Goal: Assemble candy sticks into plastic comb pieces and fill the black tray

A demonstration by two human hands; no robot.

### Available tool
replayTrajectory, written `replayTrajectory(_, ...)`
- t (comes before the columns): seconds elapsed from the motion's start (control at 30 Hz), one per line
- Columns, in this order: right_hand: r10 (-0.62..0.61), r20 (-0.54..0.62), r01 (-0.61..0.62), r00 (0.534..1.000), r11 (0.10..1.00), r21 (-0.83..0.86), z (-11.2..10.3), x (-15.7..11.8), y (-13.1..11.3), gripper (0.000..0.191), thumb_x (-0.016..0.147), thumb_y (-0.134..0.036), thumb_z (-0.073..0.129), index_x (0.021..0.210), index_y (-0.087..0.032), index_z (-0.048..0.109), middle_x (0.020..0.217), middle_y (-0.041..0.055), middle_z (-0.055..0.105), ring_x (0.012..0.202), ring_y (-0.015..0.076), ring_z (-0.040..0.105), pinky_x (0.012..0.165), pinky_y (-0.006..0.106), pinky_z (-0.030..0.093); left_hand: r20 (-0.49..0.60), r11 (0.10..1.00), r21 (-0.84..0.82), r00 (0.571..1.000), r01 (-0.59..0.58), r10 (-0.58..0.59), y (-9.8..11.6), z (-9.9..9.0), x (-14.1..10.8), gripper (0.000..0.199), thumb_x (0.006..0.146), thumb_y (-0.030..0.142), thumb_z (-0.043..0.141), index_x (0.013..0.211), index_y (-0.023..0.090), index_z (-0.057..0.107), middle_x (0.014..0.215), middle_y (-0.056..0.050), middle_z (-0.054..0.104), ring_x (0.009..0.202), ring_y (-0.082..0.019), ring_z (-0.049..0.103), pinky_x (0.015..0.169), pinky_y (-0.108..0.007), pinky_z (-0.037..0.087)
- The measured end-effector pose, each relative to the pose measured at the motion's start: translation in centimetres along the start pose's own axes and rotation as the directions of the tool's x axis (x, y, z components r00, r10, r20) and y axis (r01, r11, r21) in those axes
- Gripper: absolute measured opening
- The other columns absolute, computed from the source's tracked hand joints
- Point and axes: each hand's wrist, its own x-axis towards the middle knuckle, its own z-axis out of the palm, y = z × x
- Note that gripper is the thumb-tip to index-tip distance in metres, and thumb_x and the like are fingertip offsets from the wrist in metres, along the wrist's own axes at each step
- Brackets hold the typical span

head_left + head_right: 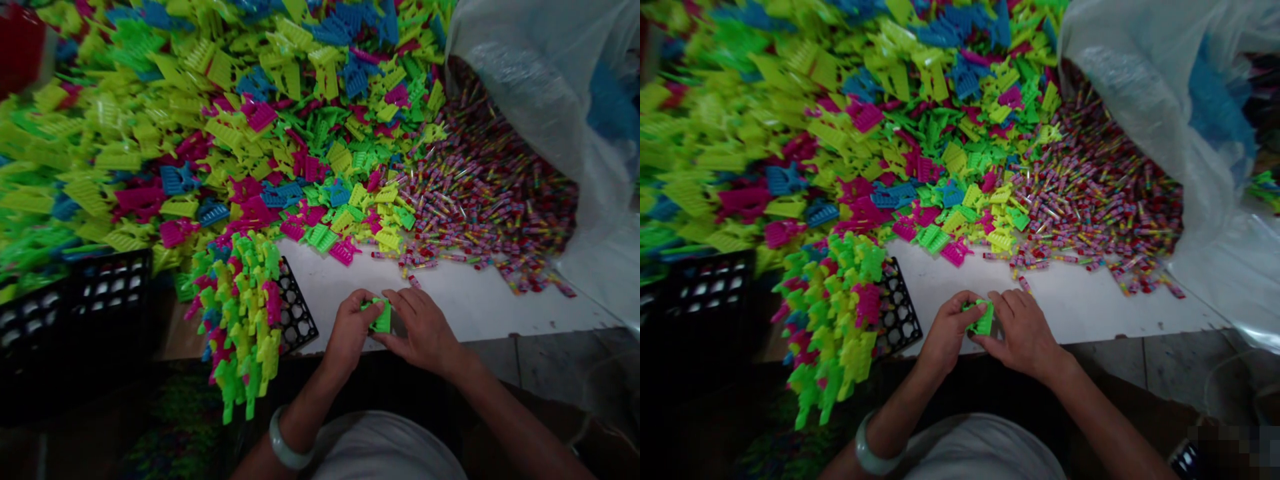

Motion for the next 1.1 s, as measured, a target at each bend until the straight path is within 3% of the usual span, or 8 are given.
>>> replayTrajectory(0.43, -0.116, -0.089, 0.123, 0.989, 0.989, 0.078, -0.1, -1.1, 1.2, 0.058, 0.087, -0.049, 0.059, 0.129, -0.013, 0.044, 0.097, 0.011, 0.06, 0.087, 0.0258, 0.054, 0.081, 0.046, 0.043, 0.015, 0.996, 0.063, 0.997, 0.069, -0.07, -0.3, 0.7, -0.7, 0.023, 0.061, 0.034, 0.067, 0.065, 0.017, 0.051, 0.056, 0.007, 0.044, 0.049, -0.007, 0.038, 0.048, -0.02, 0.032)
replayTrajectory(0.57, -0.144, -0.131, 0.156, 0.981, 0.985, 0.081, -0.1, -1.3, 1.1, 0.051, 0.089, -0.041, 0.059, 0.128, -0.011, 0.045, 0.091, 0.0096, 0.061, 0.082, 0.0239, 0.054, 0.078, 0.043, 0.04, 0.014, 0.994, 0.095, 0.998, 0.052, -0.054, -0.4, 0.9, -0.7, 0.02, 0.062, 0.031, 0.064, 0.063, 0.017, 0.05, 0.055, 0.007, 0.043, 0.05, -0.007, 0.038, 0.048, -0.02, 0.031)
replayTrajectory(0.77, -0.064, -0.041, 0.066, 0.997, 0.997, 0.051, 0.0, -1.8, 0.7, 0.058, 0.094, -0.04, 0.052, 0.137, -0.005, 0.036, 0.096, 0.0128, 0.059, 0.088, 0.0259, 0.052, 0.082, 0.044, 0.038, 0.034, 0.988, 0.153, 0.999, 0.013, -0.019, -0.8, 0.9, -0.3, 0.018, 0.068, 0.033, 0.061, 0.069, 0.017, 0.051, 0.059, 0.006, 0.045, 0.055, -0.008, 0.041, 0.051, -0.02, 0.034)
replayTrajectory(0.93, -0.063, -0.046, 0.064, 0.997, 0.998, 0.016, 0.2, -2.4, 0.6, 0.059, 0.096, -0.038, 0.049, 0.142, -0.007, 0.03, 0.089, 0.0086, 0.058, 0.083, 0.0228, 0.052, 0.082, 0.04, 0.038, 0.08, 0.976, 0.219, 0.997, -0.007, -0.011, -1.0, 1.3, 0.0, 0.018, 0.073, 0.034, 0.059, 0.071, 0.018, 0.052, 0.061, 0.005, 0.045, 0.055, -0.009, 0.043, 0.051, -0.02, 0.034)
replayTrajectory(1.03, -0.024, -0.052, 0.021, 0.998, 0.998, -0.062, -1.4, -2.9, 2.3, 0.061, 0.096, -0.041, 0.048, 0.145, -0.012, 0.028, 0.092, 0.0078, 0.06, 0.087, 0.0227, 0.054, 0.085, 0.041, 0.036, 0.152, 0.969, 0.234, 0.987, -0.081, 0.046, -0.8, 1.7, 0.0, 0.022, 0.079, 0.038, 0.057, 0.088, 0.018, 0.056, 0.07, 0.003, 0.053, 0.059, -0.01, 0.049, 0.054, -0.022, 0.04)
replayTrajectory(1.1, 0.057, -0.163, -0.087, 0.985, 0.978, -0.188, -3.2, -3.4, 4.2, 0.061, 0.094, -0.045, 0.049, 0.144, -0.015, 0.031, 0.095, 0.009, 0.061, 0.09, 0.0246, 0.055, 0.089, 0.043, 0.035, 0.143, 0.96, 0.231, 0.981, -0.16, 0.129, -0.7, 1.8, 0.2, 0.03, 0.083, 0.039, 0.053, 0.104, 0.018, 0.054, 0.082, -0.001, 0.057, 0.067, -0.012, 0.054, 0.059, -0.024, 0.044)
